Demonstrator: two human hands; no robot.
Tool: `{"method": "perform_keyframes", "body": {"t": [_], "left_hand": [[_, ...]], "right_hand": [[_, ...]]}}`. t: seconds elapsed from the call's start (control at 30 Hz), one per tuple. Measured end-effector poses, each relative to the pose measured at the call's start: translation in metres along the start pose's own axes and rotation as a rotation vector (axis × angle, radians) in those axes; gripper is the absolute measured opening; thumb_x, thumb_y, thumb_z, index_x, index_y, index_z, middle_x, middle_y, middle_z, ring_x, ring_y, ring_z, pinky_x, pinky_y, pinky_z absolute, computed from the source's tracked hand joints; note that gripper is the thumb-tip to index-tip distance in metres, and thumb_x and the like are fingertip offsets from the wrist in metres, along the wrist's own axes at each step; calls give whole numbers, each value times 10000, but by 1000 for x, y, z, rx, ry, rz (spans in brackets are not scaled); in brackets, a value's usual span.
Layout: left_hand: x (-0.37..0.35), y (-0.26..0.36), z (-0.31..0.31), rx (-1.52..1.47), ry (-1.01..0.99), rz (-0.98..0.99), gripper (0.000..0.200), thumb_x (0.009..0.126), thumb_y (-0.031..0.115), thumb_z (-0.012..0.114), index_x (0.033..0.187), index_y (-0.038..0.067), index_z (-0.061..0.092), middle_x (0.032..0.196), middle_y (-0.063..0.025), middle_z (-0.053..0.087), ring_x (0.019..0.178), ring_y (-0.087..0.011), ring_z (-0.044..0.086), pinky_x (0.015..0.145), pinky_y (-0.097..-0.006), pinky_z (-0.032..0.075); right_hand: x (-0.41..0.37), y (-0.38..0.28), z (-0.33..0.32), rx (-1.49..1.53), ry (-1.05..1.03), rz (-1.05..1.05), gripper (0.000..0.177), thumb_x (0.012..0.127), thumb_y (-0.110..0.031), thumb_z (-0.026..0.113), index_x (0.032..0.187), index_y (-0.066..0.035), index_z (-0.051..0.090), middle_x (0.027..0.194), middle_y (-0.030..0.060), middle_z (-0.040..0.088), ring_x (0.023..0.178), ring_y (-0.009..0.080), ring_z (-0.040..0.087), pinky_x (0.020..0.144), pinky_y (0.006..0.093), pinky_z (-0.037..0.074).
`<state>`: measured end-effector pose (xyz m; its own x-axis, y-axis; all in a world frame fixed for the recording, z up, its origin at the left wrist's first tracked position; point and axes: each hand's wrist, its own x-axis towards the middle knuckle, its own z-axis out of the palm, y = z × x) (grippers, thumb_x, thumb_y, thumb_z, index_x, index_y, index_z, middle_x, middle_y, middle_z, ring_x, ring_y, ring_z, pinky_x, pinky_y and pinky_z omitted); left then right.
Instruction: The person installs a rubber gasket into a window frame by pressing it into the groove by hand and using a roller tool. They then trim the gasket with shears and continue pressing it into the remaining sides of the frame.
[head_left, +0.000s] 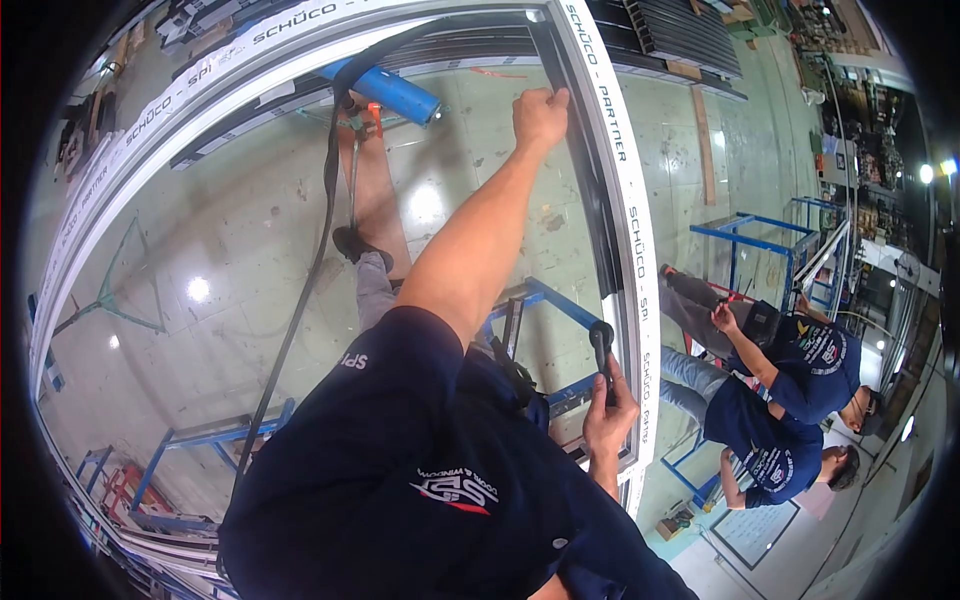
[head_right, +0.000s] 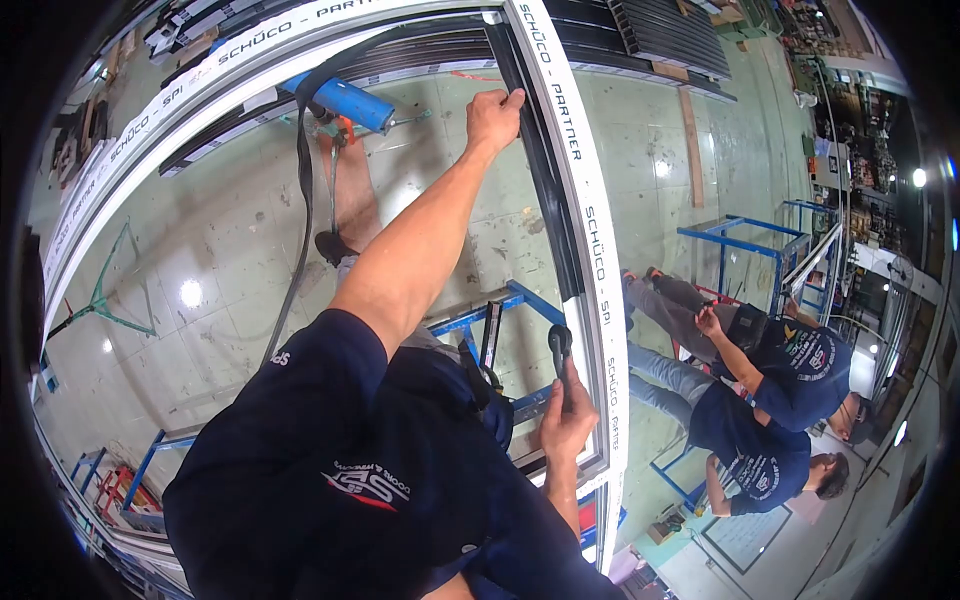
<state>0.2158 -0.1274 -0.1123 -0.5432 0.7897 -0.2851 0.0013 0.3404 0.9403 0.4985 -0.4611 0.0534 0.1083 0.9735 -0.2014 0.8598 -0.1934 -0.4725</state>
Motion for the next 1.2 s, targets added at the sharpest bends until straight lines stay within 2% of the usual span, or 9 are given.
{"method": "perform_keyframes", "body": {"t": [0.1, 0.3, 0.43, 0.53, 0.57, 0.83, 1.0, 1.13, 1.2], "left_hand": [[10, 0, -10, -188, -163, -169, 438, 974, 402, 663, 829, 1, 767, 851, -195, 764, 875, -387, 742, 857, -471, 559], [14, 12, -16, 39, -55, -123, 458, 948, 480, 696, 874, 40, 800, 913, -155, 786, 914, -333, 754, 867, -452, 561], [39, -13, -9, -238, -257, -292, 535, 964, 577, 636, 982, 72, 813, 967, -130, 799, 959, -289, 765, 894, -447, 565], [13, 3, -21, 33, -337, -224, 547, 966, 582, 633, 1005, 64, 805, 1043, -153, 793, 959, -286, 766, 903, -449, 563], [5, -6, -12, 52, -399, -179, 559, 986, 579, 607, 961, 52, 791, 1067, -164, 784, 973, -322, 759, 903, -468, 560], [-37, 0, 10, 139, -99, -99, 487, 1003, 445, 575, 853, 7, 727, 973, -230, 755, 986, -423, 721, 885, -504, 558], [-29, -25, 20, -171, -197, -127, 534, 1000, 478, 606, 838, -22, 701, 948, -244, 745, 945, -423, 715, 862, -511, 536], [-51, -12, 3, -60, -191, -124, 540, 1028, 488, 587, 843, 0, 725, 949, -227, 752, 959, -414, 718, 870, -504, 538], [-56, 4, -2, 79, -129, -141, 519, 1034, 470, 582, 846, 12, 740, 952, -218, 755, 965, -413, 720, 868, -502, 543]], "right_hand": [[9, -27, -7, -69, -33, -18, 374, 1000, -54, 636, 1366, 15, 676, 964, 210, 762, 832, 193, 710, 796, 344, 555], [-4, -3, -12, 36, 31, 36, 385, 1006, -55, 630, 1379, 34, 659, 1027, 208, 769, 887, 183, 714, 820, 328, 558], [-11, -5, -5, 48, 62, -20, 379, 1007, -60, 627, 1371, 35, 663, 1117, 249, 765, 990, 219, 740, 888, 351, 557], [-12, -17, -3, 49, 15, -5, 371, 1003, -62, 632, 1359, 37, 670, 1169, 260, 755, 1078, 258, 739, 953, 371, 545], [-10, -8, 4, 8, 64, -139, 382, 1022, -106, 647, 1391, -9, 670, 976, 144, 771, 856, 128, 656, 794, 315, 540], [-8, -14, 2, -1, 44, -148, 384, 1016, -109, 652, 1382, 8, 668, 1023, 191, 770, 889, 167, 684, 838, 329, 546], [-8, -23, -6, 34, 78, -116, 383, 1010, -97, 648, 1378, 5, 672, 899, 164, 740, 734, 153, 629, 736, 321, 530], [-13, -10, -3, 83, 15, 36, 383, 1008, -94, 648, 1373, 20, 669, 1048, 214, 773, 919, 198, 730, 851, 332, 554], [-15, 4, 2, 69, 12, -55, 392, 1029, -114, 643, 1394, 29, 651, 1085, 174, 767, 942, 165, 682, 858, 317, 543]]}}
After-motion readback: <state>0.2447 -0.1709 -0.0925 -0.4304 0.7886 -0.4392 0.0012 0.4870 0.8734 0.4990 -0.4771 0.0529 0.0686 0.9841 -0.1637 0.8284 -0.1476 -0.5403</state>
